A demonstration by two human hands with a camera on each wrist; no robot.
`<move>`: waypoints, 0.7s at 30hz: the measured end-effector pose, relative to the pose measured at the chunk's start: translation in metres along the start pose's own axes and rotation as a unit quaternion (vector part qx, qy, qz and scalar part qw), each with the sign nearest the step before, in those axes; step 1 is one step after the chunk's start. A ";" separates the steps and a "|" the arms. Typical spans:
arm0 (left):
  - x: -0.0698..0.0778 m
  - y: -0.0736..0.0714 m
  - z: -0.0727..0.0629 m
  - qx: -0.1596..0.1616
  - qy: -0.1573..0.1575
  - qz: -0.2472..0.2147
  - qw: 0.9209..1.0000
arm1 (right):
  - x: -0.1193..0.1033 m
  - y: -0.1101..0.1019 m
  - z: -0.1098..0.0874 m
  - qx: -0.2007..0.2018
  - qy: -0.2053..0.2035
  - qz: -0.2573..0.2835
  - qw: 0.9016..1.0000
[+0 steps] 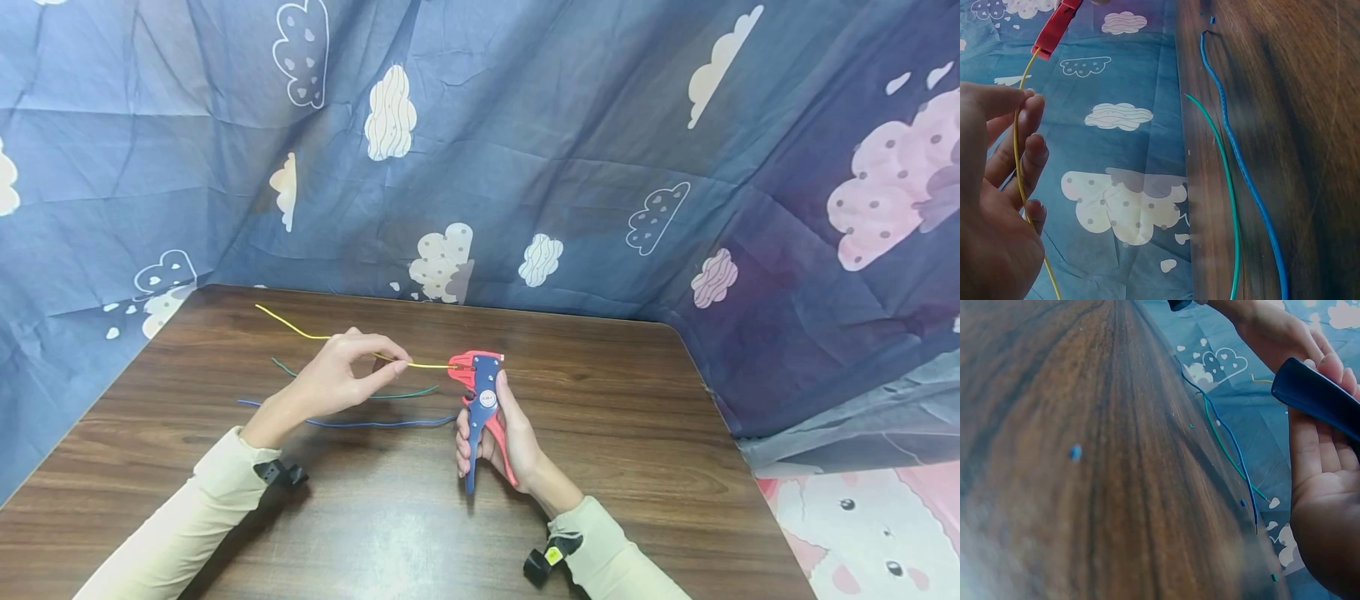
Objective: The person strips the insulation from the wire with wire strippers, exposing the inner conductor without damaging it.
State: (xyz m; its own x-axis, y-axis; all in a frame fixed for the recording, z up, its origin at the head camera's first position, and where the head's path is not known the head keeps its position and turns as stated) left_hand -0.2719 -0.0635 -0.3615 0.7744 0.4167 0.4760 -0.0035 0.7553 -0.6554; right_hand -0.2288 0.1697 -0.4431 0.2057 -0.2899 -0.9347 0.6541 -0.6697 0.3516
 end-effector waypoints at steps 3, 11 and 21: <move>0.000 0.000 0.000 -0.001 0.003 -0.002 1.000 | 0.001 0.000 0.000 -0.003 0.002 0.000 1.000; -0.001 0.000 0.000 -0.002 0.002 -0.001 1.000 | 0.003 0.001 -0.001 0.000 0.012 -0.004 1.000; 0.002 0.000 0.001 0.000 0.006 -0.004 1.000 | 0.001 0.004 -0.002 0.014 0.014 -0.019 1.000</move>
State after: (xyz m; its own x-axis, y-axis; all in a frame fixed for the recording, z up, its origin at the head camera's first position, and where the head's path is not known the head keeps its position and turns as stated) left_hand -0.2710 -0.0624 -0.3605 0.7821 0.4037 0.4747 0.0033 0.7591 -0.6510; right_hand -0.2243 0.1684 -0.4432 0.2007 -0.2452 -0.9485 0.6414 -0.6989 0.3164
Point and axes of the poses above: each hand's wrist, its own z-axis towards the middle knuckle, its own y-axis out of the palm, x = y × z, the point moved 6 cm from there along z, towards the middle knuckle, and after that the axes turned 1 degree about -y, right-handed, at the moved point
